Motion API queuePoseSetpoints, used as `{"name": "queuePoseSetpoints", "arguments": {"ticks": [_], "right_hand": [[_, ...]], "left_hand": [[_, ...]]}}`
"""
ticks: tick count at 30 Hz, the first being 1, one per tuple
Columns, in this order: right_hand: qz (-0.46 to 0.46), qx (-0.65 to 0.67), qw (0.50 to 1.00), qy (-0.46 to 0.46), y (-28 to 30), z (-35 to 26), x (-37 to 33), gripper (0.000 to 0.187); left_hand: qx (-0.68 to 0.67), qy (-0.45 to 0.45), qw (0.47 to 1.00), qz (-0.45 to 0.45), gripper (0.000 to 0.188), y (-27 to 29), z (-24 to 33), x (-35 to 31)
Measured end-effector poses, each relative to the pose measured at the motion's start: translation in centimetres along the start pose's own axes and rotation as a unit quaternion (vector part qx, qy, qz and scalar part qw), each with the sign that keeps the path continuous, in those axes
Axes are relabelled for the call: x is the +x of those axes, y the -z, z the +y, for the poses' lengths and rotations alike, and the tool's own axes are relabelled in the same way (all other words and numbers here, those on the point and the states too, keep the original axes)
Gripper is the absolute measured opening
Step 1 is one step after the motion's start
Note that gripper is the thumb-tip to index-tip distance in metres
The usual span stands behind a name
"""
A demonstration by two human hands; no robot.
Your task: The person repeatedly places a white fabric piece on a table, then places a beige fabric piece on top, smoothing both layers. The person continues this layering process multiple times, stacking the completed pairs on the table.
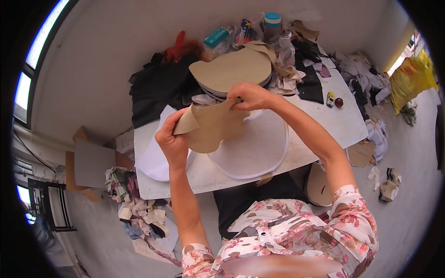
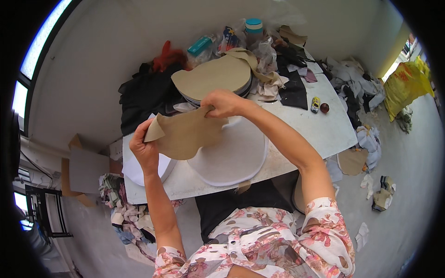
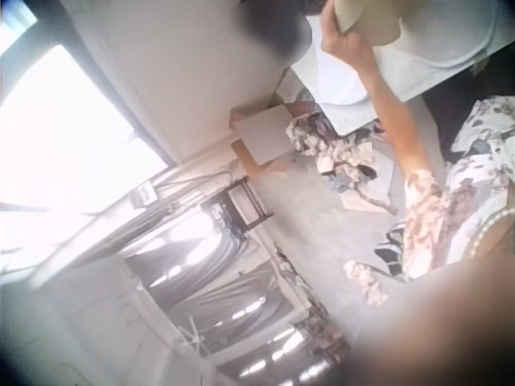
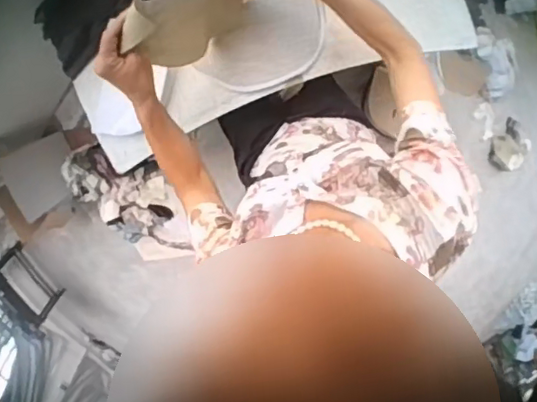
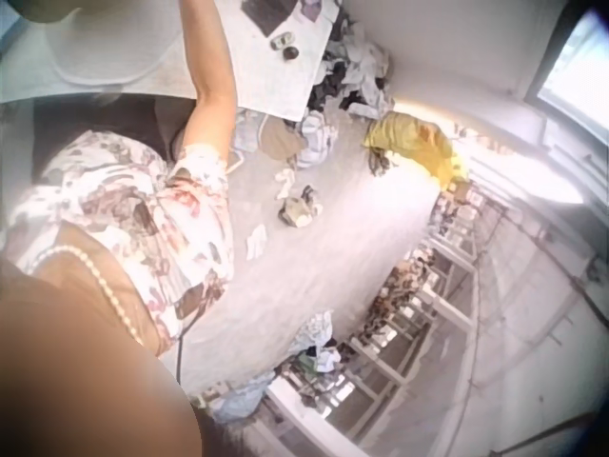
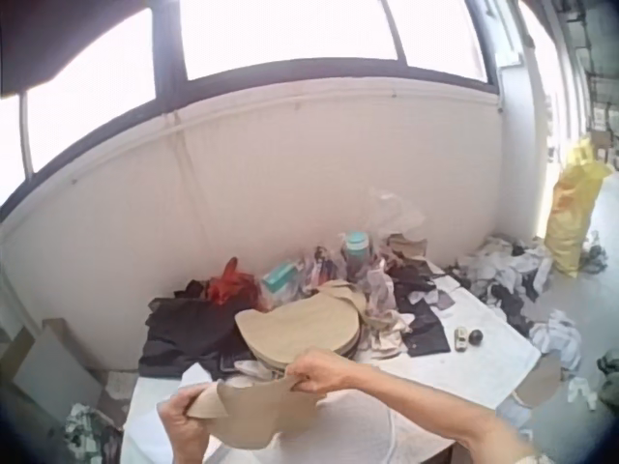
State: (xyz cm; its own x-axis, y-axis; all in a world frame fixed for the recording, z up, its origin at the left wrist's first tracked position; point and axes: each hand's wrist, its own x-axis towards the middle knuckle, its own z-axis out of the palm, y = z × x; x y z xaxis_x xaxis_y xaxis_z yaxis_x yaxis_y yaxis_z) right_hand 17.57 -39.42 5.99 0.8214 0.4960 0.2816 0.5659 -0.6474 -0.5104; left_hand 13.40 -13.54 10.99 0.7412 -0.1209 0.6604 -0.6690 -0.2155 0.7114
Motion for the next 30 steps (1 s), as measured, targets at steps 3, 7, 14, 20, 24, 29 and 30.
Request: {"name": "queuePoseSetpoints", "arguments": {"ticks": [3, 7, 14, 20, 24, 29, 30], "right_hand": [[0.054, 0.05, 0.997, -0.023, 2.3, 0.6, -3.3, 0.02], [0.042, 0.218, 0.966, -0.131, 4.5, 0.1, -6.6, 0.02], [0.214, 0.424, 0.872, -0.119, 3.2, -1.6, -10.7, 0.035], [0.302, 0.325, 0.882, -0.158, 3.2, -5.0, -12.3, 0.032], [0.271, 0.367, 0.867, -0.202, 3.2, -5.3, -14.5, 0.033], [0.25, 0.395, 0.848, -0.248, 2.7, -5.3, -15.5, 0.033], [0.245, 0.399, 0.847, -0.251, 2.4, -5.2, -15.3, 0.033]], "left_hand": [[-0.02, 0.023, 0.999, 0.044, 0.023, 1.8, -0.9, -0.8], [-0.045, 0.045, 0.994, 0.089, 0.014, 2.8, -1.6, -1.6], [-0.195, 0.143, 0.961, 0.136, 0.017, 2.4, -3.6, -3.5], [-0.252, 0.178, 0.945, 0.112, 0.025, 1.8, -3.3, -5.9], [-0.307, 0.234, 0.918, 0.09, 0.024, 1.5, -3.0, -7.3], [-0.326, 0.287, 0.898, 0.071, 0.024, 1.7, -3.2, -8.4], [-0.329, 0.296, 0.894, 0.067, 0.024, 1.7, -3.5, -8.4]]}}
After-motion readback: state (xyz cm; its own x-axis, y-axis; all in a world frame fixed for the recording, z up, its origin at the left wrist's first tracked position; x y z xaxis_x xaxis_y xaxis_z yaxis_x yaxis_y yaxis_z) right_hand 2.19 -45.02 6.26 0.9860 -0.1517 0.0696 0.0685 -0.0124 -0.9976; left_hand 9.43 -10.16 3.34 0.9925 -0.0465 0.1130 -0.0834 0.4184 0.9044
